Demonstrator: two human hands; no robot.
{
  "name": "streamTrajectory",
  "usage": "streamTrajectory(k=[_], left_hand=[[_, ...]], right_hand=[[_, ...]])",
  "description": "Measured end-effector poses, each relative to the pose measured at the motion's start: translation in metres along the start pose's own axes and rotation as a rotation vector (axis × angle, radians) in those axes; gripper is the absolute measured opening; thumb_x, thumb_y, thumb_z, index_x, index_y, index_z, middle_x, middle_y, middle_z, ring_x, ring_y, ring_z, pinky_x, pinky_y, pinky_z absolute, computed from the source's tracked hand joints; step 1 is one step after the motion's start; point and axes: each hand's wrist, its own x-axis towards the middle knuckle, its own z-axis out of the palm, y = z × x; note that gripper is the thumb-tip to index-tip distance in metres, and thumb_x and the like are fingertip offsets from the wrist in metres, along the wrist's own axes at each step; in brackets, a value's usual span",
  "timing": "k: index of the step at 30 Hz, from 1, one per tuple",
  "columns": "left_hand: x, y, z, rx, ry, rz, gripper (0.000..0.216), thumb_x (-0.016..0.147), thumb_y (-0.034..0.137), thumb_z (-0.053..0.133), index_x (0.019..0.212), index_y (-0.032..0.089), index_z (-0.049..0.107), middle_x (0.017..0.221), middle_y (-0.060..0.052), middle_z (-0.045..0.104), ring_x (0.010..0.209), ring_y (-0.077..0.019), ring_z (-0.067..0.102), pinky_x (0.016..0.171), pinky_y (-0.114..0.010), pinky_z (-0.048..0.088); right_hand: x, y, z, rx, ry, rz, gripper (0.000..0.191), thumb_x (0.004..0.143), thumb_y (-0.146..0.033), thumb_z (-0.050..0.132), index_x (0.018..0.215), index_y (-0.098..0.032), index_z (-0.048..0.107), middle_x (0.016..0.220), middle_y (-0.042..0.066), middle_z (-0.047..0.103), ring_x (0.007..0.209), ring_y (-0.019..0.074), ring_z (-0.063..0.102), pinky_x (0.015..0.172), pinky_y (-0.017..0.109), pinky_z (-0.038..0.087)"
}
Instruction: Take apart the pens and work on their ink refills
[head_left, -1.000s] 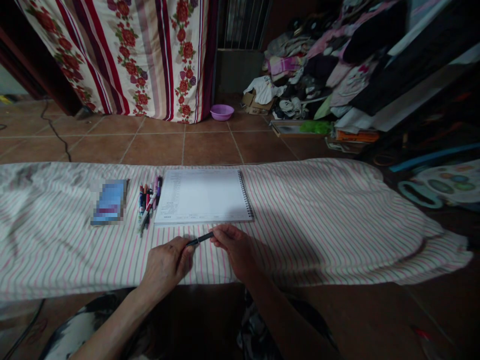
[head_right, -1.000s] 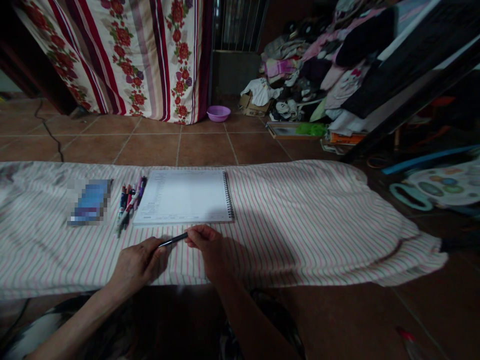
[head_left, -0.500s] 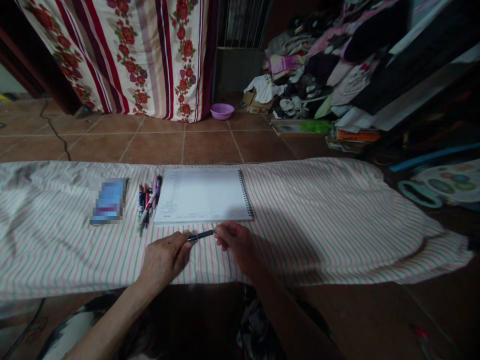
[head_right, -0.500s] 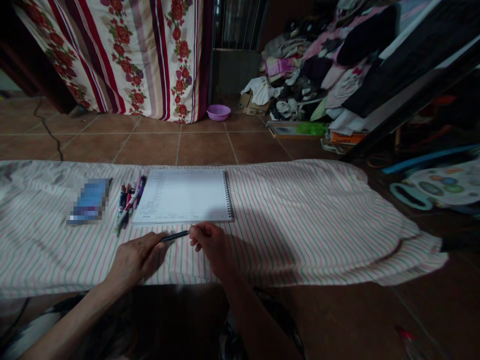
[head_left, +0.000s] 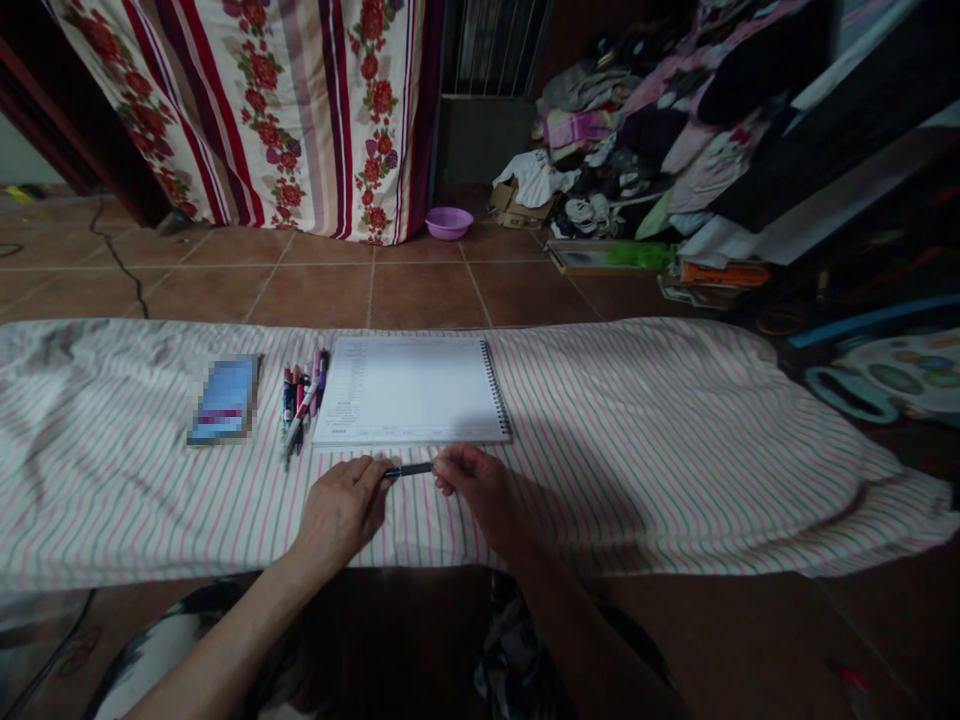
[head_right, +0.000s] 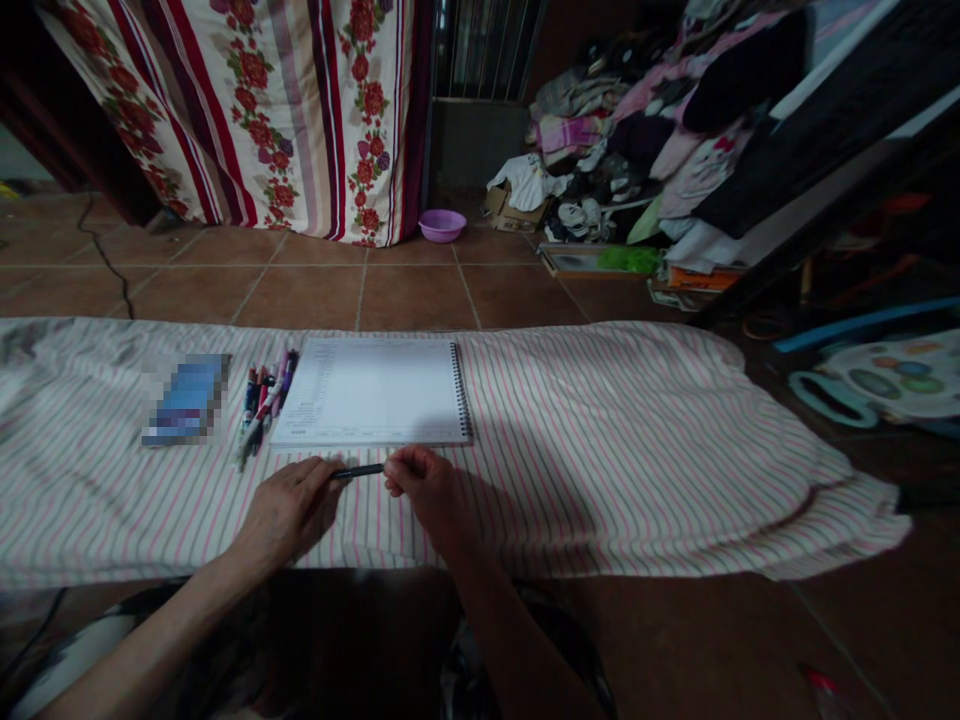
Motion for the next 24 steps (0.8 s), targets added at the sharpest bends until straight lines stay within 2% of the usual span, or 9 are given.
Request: streamTrajectory(k=[4,10,15,24], left_hand=[[0.0005,0.0002,0.0018,-0.039,-0.007,0.009,0.021,0.086,0.022,0.038,0.100,0.014,0.053,0.084,-0.009,0.062,0.073,-0.0191,0.058,0.066,-0.031,0.048],[0.0002,-0.0019,-0.0029,-0.114,-0.090,0.006,0.021,0.087,0.022,0.036,0.100,0.016,0.051,0.079,-0.005,0.061,0.068,-0.0165,0.059,0.061,-0.028,0.047],[0.0003,-0.0028,-0.0066,-0.097,-0.083,0.006,0.020,0.087,0.023,0.036,0.098,0.017,0.051,0.075,-0.004,0.060,0.064,-0.0165,0.059,0.058,-0.027,0.046],[-0.0011,-0.0006,-0.0071,-0.045,-0.002,0.022,0.021,0.086,0.023,0.038,0.100,0.017,0.052,0.077,-0.005,0.062,0.066,-0.0162,0.060,0.059,-0.026,0.047]], right_hand=[[0.0001,0.0009,0.0000,-0.017,-0.003,-0.010,0.011,0.072,-0.027,0.059,0.068,-0.016,0.058,0.055,-0.002,0.057,0.051,0.0090,0.051,0.053,0.022,0.040],[0.0012,0.0006,0.0003,-0.074,0.020,-0.076,0.010,0.073,-0.025,0.058,0.068,-0.017,0.057,0.054,-0.003,0.056,0.051,0.0094,0.052,0.053,0.022,0.041],[0.0003,-0.0010,0.0012,-0.050,0.014,-0.087,0.011,0.074,-0.028,0.057,0.071,-0.017,0.057,0.057,-0.002,0.057,0.053,0.0095,0.053,0.054,0.022,0.042],[-0.0009,-0.0064,0.0032,-0.013,0.007,0.049,0.015,0.070,-0.029,0.060,0.066,-0.015,0.058,0.051,-0.003,0.054,0.045,0.0077,0.048,0.045,0.020,0.038]])
